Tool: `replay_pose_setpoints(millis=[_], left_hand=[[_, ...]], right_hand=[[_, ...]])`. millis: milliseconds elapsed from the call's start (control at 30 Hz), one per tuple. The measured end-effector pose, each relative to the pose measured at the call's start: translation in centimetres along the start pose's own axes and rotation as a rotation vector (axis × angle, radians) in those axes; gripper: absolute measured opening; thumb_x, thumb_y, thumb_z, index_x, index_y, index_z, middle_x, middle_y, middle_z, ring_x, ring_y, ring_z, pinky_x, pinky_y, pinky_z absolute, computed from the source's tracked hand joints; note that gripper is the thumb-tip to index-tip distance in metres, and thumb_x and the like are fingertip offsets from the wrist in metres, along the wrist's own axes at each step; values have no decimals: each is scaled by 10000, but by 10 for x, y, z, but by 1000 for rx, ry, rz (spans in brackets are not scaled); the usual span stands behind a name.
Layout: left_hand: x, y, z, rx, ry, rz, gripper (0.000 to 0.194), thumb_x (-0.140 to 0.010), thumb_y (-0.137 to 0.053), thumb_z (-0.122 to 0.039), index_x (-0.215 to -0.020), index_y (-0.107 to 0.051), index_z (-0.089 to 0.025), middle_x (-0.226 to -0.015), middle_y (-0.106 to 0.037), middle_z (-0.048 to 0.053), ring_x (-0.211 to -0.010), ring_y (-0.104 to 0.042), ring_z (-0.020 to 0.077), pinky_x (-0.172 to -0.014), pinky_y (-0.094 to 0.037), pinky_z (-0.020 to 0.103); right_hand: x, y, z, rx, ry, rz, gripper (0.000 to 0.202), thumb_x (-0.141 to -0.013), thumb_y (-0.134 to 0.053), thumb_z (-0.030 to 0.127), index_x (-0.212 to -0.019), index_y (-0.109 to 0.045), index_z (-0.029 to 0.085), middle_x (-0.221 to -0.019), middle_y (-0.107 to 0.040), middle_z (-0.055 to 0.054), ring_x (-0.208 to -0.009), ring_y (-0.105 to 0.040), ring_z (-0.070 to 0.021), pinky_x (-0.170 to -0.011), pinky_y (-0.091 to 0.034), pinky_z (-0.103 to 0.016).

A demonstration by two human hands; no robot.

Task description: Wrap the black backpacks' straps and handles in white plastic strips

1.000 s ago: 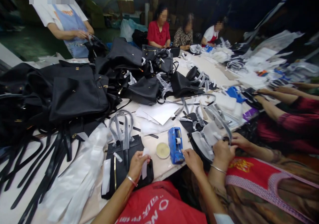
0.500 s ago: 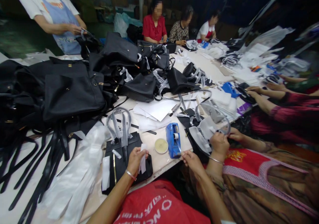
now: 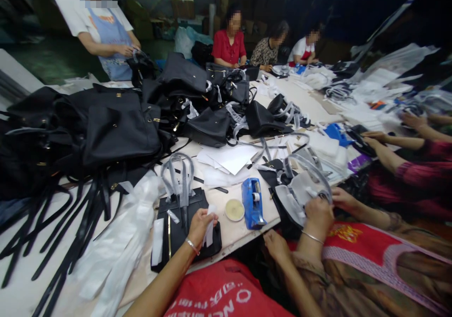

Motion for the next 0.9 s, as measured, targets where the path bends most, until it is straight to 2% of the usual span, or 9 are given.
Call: replay_pose_setpoints(millis=[100, 200, 300, 400, 500, 700, 800, 900], left_hand=[[-1, -1, 1, 22, -5, 16, 377, -637, -748, -343, -826, -481, -156, -696, -686, 41, -538, -615, 114, -550, -480, 231], [-2, -3, 3, 18, -7, 22, 383, -633, -746, -342, -819, -462, -165, -678, -678, 29, -513, -596, 104, -521, -459, 216], [-3, -4, 4, -23, -6, 47, 378, -641, -741, -339, -819, -455, -168, -671, -674, 24, -516, -594, 103, -513, -448, 208], [-3, -5, 4, -38, -20, 107, 363, -661, -729, -349, -817, -454, -169, -674, -674, 25, -528, -600, 108, -519, -448, 212], [-3, -3, 4, -19, -24, 159, 360, -678, -720, -361, -827, -453, -170, -678, -673, 23, -528, -601, 110, -527, -449, 218], [-1, 4, 2, 34, 5, 158, 345, -715, -696, -380, -852, -462, -168, -692, -671, 29, -527, -596, 106, -512, -423, 205], [0, 5, -1, 76, 37, 199, 344, -716, -695, -392, -854, -481, -161, -704, -666, 38, -534, -590, 105, -515, -419, 206], [-1, 5, -4, 126, 88, 246, 337, -713, -701, -391, -852, -501, -159, -705, -654, 37, -531, -577, 103, -516, -415, 210]], right_hand=[[6, -6, 29, 65, 141, 50, 194, -784, -481, 363, -665, -518, 215, -580, -558, 0, -556, -522, -162, -543, -361, -257], [11, -29, 91, -14, 325, 199, 209, -863, -428, 381, -833, -556, 218, -675, -594, 3, -615, -551, -162, -575, -389, -252], [13, -54, 159, -84, 511, 336, 201, -892, -411, 343, -879, -567, 216, -710, -596, 10, -630, -551, -146, -592, -396, -240], [8, -71, 201, -33, 690, 371, 169, -889, -427, 277, -853, -580, 215, -745, -600, 7, -701, -556, -146, -657, -393, -242], [1, -83, 212, 56, 786, 391, 154, -878, -438, 226, -834, -584, 214, -761, -602, 6, -723, -548, -148, -683, -382, -244], [-8, -100, 207, 129, 839, 496, 114, -874, -432, 192, -851, -541, 218, -757, -588, 16, -709, -546, -143, -656, -367, -233], [-18, -105, 205, 113, 792, 497, 114, -855, -458, 200, -957, -504, 219, -732, -583, 21, -679, -556, -150, -637, -369, -239], [-28, -108, 200, 23, 706, 493, 261, -827, -510, 237, -1077, -440, 216, -673, -562, 45, -633, -552, -157, -625, -378, -247]])
Point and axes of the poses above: each hand's wrist, its own x-axis away from the middle knuckle, its own y-axis out of the back of the hand, z = x × y, the point moved 6 cm from there along -x, towards the middle knuckle
